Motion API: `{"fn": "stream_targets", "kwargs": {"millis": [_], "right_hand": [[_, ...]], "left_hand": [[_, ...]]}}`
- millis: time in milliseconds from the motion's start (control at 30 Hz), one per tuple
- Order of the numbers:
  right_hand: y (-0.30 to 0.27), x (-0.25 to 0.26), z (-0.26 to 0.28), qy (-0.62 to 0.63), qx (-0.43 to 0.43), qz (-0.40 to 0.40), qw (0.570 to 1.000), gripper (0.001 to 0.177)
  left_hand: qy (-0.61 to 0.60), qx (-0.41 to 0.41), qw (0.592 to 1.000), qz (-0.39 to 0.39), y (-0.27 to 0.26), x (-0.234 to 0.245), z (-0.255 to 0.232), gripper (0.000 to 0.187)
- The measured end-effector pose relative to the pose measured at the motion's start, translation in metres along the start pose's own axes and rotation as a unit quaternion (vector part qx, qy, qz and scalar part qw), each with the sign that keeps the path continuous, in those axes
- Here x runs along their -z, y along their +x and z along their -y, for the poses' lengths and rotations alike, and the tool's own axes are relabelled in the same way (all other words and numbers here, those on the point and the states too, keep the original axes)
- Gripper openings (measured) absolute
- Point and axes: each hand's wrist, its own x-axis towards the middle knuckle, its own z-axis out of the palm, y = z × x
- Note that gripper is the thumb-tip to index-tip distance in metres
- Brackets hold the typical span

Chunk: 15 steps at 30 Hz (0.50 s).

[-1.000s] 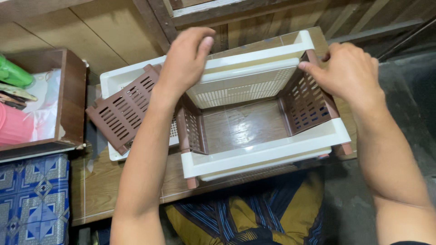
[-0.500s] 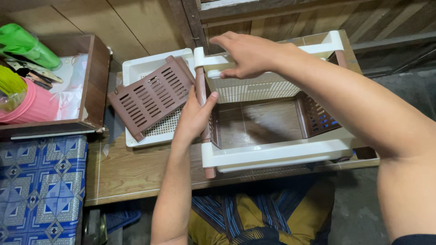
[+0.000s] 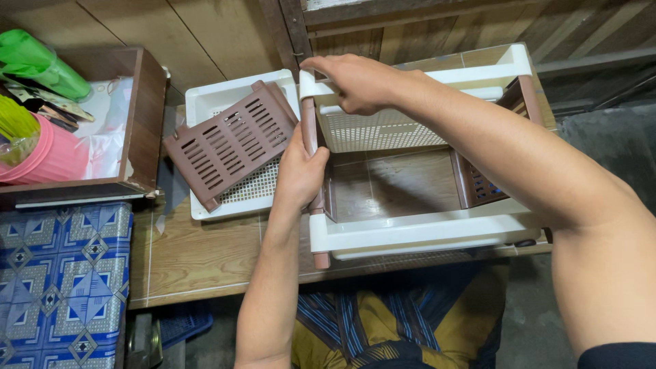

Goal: The person assembles a white plastic basket with brown slatted sides by snapping the side panels into the base. They then wipe the interior and exterior surfaces with a blue cloth and place a brown slatted insert into the basket.

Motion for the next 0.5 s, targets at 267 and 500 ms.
{"fn": "stream_targets", "kwargs": {"millis": [267, 500], "right_hand": [[-0.008, 0.004, -0.005, -0.029, 0.011, -0.020, 0.999, 0.089], [-0.012, -0.005, -0.003, -0.015, 0.021, -0.026, 0.999, 0.087]], "left_hand": [[0.031, 0.025, 0.999, 0.001, 0.005, -0.004, -0.007, 0.063], [0.043, 0.022, 0.999, -0.004, 0.008, -0.005, -0.002, 0.061]]}}
